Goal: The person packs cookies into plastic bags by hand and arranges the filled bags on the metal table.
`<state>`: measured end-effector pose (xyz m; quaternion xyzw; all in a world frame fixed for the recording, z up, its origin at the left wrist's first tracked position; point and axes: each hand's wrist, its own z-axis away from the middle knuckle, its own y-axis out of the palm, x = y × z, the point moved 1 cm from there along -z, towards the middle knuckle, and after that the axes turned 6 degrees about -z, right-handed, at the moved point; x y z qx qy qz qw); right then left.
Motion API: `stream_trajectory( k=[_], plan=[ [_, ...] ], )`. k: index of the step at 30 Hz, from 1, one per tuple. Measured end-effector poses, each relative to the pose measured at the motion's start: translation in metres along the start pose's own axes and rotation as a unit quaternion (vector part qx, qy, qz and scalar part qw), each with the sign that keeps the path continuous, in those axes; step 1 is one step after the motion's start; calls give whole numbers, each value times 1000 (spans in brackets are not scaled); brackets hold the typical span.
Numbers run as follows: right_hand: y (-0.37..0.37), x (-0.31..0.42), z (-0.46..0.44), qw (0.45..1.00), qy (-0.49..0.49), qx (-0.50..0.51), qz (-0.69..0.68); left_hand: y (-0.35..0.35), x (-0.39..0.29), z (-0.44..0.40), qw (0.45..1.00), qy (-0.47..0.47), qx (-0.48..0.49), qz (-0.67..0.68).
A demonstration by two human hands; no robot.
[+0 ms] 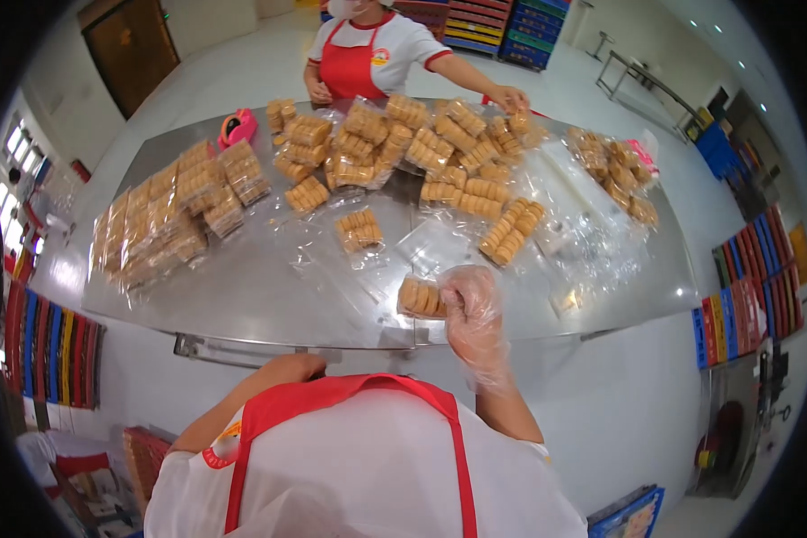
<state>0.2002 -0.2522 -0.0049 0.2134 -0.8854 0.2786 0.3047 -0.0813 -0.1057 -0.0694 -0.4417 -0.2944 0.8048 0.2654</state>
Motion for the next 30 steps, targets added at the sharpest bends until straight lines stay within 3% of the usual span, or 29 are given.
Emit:
stream_trajectory(
  k=[4, 7, 10, 17, 19, 21, 23, 26, 30],
  plan=[
    [-14, 9, 8, 1000, 15, -3, 11, 2, 13, 20, 996, -61, 23, 63],
    [-30, 8, 23, 994, 79, -23, -69, 8, 26, 37, 991, -97, 34, 82],
    [-43, -2, 38, 948, 203, -76, -231, 20, 44, 55, 985, -100, 48, 131],
    [-38, -10, 56, 928, 293, -22, -228, -1, 88, 40, 970, -52, 105, 213],
    [-32, -5, 54, 926, 299, -26, -228, -24, 50, 2, 958, 80, 29, 276],
    [-29, -3, 52, 936, 283, -18, -210, -29, 7, -32, 966, 154, 33, 206],
    [-28, 1, 48, 947, 258, -7, -194, -23, -8, -61, 964, 189, 143, 119],
    [-28, 7, 40, 957, 223, 7, -186, -12, -17, -82, 957, 199, 200, 63],
    [-30, 15, 36, 956, 234, 9, -177, -14, -40, -83, 971, 167, 169, -42]
  ],
)
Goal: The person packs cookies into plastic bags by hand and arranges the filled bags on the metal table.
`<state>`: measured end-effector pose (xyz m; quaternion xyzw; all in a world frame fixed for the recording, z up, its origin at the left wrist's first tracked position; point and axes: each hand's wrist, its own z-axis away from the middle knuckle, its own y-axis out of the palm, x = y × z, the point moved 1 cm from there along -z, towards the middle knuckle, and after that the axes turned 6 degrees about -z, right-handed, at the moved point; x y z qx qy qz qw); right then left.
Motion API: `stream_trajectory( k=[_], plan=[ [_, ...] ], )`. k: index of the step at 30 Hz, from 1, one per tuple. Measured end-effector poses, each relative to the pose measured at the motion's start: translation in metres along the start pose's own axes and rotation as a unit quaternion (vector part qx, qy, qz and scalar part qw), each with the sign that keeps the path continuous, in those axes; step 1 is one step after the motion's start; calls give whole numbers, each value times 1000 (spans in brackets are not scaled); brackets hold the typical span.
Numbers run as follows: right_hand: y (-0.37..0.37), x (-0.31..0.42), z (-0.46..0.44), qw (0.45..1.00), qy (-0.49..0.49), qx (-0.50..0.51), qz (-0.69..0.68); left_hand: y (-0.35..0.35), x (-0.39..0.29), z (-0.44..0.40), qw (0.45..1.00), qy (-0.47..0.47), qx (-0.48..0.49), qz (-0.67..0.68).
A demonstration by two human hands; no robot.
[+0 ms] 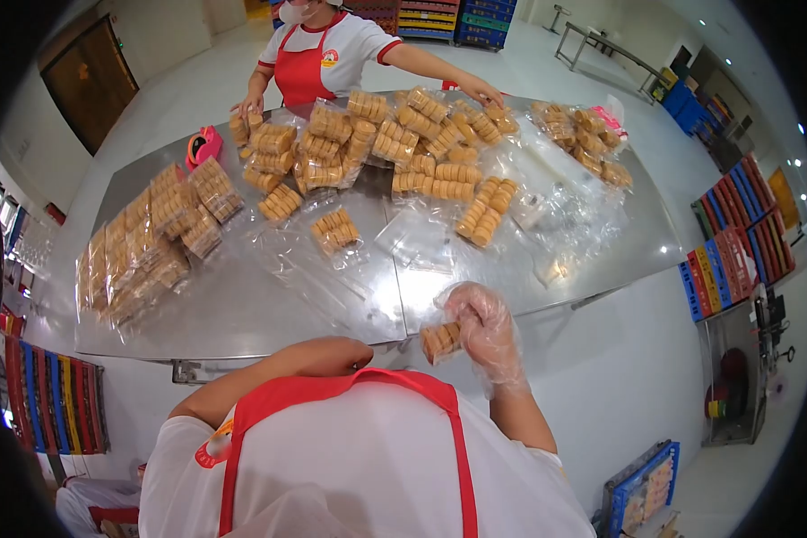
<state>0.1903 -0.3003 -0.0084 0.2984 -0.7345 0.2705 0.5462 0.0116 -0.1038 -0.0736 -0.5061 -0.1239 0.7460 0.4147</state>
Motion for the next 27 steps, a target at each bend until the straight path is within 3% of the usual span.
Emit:
stream_trajectory(
  k=[8, 13, 17, 20, 21, 22, 24, 26, 27],
  plan=[
    [1, -2, -2, 990, -65, -14, 122, 4, -1, 30, 996, -25, -81, -5],
    [6, 4, -4, 990, -80, -11, 112, 39, 52, 62, 985, -135, -102, 25],
    [6, 11, -18, 967, -172, 55, 181, 38, 47, 65, 968, -210, -92, 102],
    [21, 11, -36, 964, -202, 67, 162, 1, 43, 58, 969, -160, -126, 139],
    [31, 11, -42, 968, -193, 68, 146, -6, 42, 51, 957, -59, -244, 147],
    [42, 10, -49, 971, -187, 73, 128, -15, 40, 45, 918, 38, -364, 151],
    [67, 8, -62, 986, -121, 80, 83, -37, 13, 25, 843, 177, -428, 274],
    [90, 4, -73, 996, -57, 62, -25, -42, -10, 14, 764, 185, -448, 426],
    [101, 0, -77, 992, -23, 41, -113, -35, -5, 5, 740, 153, -505, 416]
  ],
)
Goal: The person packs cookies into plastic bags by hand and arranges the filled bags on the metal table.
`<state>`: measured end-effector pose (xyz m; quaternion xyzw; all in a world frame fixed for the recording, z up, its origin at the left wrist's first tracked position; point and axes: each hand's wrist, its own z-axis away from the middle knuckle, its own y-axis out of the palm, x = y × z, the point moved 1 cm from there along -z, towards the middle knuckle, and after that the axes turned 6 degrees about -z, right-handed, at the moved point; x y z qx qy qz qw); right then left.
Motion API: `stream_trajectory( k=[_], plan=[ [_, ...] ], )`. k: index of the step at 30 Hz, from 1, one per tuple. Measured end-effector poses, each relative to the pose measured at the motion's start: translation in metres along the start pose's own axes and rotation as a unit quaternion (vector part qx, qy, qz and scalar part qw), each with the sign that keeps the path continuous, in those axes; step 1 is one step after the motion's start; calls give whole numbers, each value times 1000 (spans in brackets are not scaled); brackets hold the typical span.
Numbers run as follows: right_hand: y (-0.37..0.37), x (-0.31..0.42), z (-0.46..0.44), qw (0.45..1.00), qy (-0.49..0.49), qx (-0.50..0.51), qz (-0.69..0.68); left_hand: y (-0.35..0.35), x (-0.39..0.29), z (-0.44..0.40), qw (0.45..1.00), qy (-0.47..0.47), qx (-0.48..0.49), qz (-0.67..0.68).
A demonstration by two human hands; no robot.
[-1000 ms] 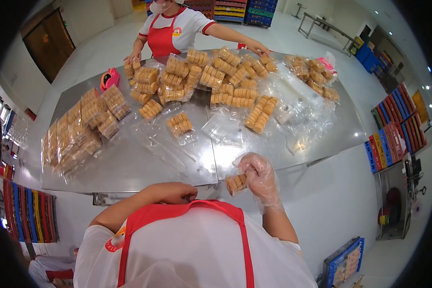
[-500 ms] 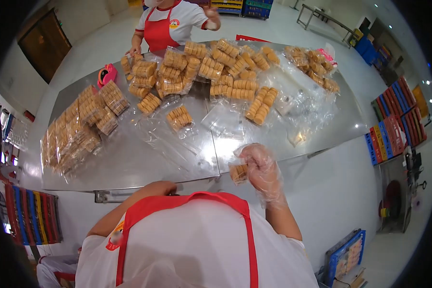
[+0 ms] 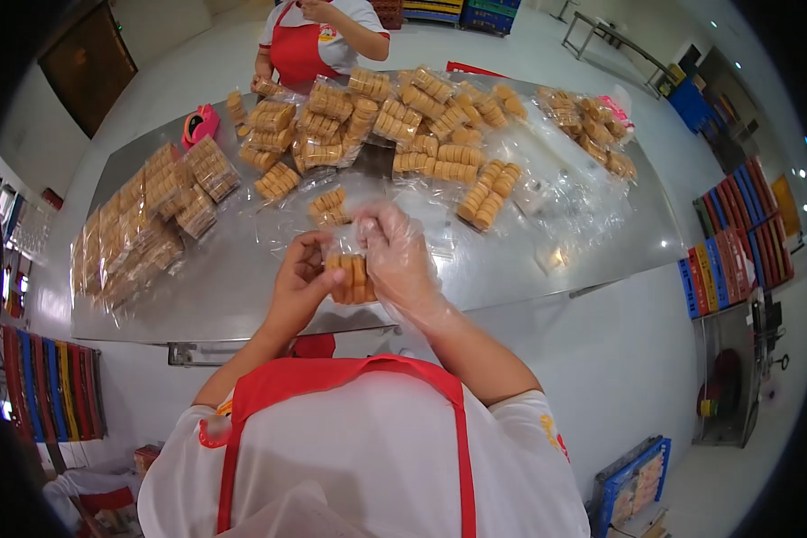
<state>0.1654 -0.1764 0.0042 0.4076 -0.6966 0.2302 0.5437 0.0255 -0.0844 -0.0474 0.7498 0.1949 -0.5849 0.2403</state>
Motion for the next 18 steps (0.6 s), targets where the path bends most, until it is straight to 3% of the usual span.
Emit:
stream_trajectory(
  k=[2, 6, 10, 13, 16, 18],
  plan=[
    [8, -20, -1, 990, 37, -18, -135, -12, 18, 4, 997, -37, -61, 9],
    [2, -74, 16, 936, 307, 97, -141, -23, 46, 25, 963, -153, -175, 138],
    [9, -77, 41, 918, 359, 49, -160, -23, 47, 42, 919, -247, -193, 240],
    [18, -55, 41, 894, 416, 51, -157, -17, 44, 45, 920, -253, -212, 211],
    [13, -70, 42, 905, 364, 109, -193, -22, 48, 48, 948, -222, -207, 100],
    [12, -77, 40, 923, 344, 87, -148, -27, 38, 43, 954, -87, -193, -212]
  ],
)
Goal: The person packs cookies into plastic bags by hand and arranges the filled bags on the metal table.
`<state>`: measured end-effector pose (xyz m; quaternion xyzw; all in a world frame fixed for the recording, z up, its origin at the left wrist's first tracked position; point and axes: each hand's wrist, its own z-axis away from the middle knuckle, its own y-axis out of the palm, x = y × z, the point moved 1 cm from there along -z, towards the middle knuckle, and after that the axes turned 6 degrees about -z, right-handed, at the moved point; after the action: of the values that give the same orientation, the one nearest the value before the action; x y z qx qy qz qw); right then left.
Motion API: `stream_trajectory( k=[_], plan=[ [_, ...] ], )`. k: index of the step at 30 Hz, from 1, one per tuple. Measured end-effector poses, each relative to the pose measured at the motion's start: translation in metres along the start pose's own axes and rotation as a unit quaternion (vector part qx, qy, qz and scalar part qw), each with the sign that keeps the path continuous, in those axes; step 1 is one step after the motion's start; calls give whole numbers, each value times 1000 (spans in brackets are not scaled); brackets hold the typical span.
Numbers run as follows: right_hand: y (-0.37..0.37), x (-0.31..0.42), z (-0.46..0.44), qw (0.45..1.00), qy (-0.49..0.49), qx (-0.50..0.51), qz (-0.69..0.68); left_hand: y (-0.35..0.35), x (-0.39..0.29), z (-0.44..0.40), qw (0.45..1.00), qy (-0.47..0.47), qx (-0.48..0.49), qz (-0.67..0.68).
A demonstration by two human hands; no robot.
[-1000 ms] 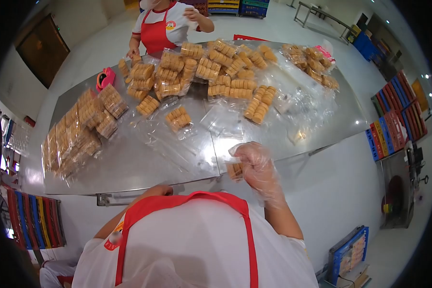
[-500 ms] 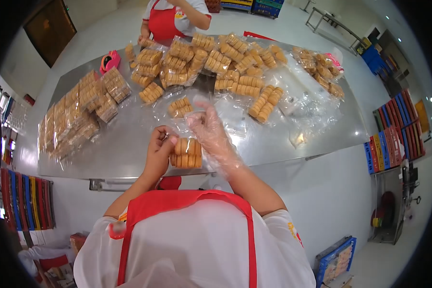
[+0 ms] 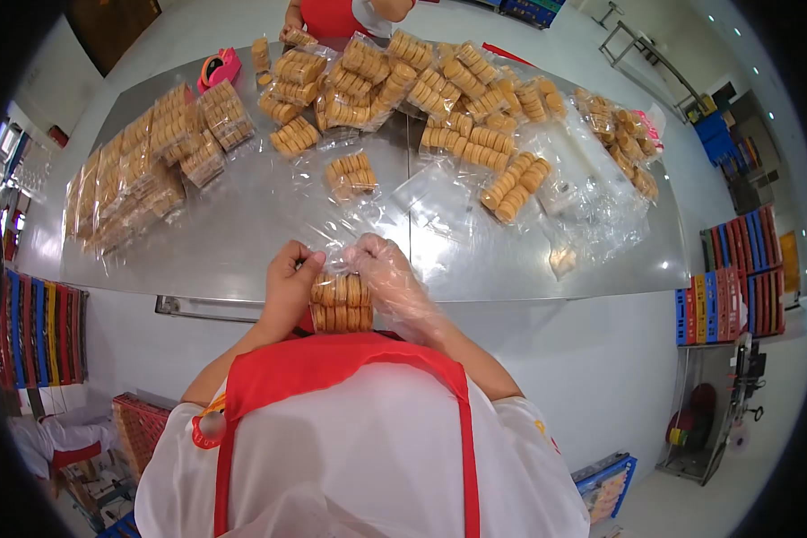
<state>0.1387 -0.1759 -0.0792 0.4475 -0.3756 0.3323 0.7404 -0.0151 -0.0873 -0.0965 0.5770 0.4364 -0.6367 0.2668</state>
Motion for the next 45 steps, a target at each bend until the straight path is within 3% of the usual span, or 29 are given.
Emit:
stream_trajectory(
  k=[1, 4, 5, 7, 10, 16, 18, 19, 22, 23, 25, 28, 34, 37, 43, 45],
  plan=[
    [0, 0, -2, 1000, -12, -17, 18, -4, -8, -3, 985, 97, -20, -138],
    [-7, 4, -3, 999, -17, -23, 28, -11, -20, -11, 988, -79, 105, -78],
    [-9, 2, -3, 1000, -7, -18, 0, -12, -17, -11, 981, -136, 120, 66],
    [-13, -3, -1, 998, 12, -10, -55, -12, -3, -8, 897, -239, 140, 345],
    [0, 9, 21, 992, 60, -60, -98, -9, 19, 2, 907, -221, 167, 317],
    [-11, 13, 28, 989, 107, -16, -99, -10, 22, -1, 907, -256, 140, 303],
    [-16, 1, 20, 992, 75, -4, -102, -8, 24, -3, 982, -131, 105, 91],
    [-17, -4, 17, 993, 60, 1, -103, -6, 25, -2, 994, -64, 85, -18],
    [-15, -11, 9, 995, 18, -13, -93, 4, 28, 3, 998, -35, 10, 45],
    [-16, -13, 9, 994, 24, -9, -103, 7, 28, 6, 979, -99, 18, 180],
    [-16, -13, 9, 992, 36, -1, -124, 11, 7, 11, 873, -218, 34, 434],
    [-6, 4, 11, 974, 134, -77, -166, 13, 19, 13, 938, -164, 79, 293],
    [-13, -32, -2, 999, 5, -23, -41, 13, 30, 16, 951, -173, 47, 251],
    [-16, -42, -5, 997, -11, -29, -77, 6, 13, 15, 903, -273, 72, 323],
    [-3, -21, 13, 989, 102, -21, -106, 2, 22, 21, 894, -301, 49, 329],
    [-11, -31, 7, 992, 99, 15, -81, -1, 19, 23, 895, -307, 46, 321]
  ],
)
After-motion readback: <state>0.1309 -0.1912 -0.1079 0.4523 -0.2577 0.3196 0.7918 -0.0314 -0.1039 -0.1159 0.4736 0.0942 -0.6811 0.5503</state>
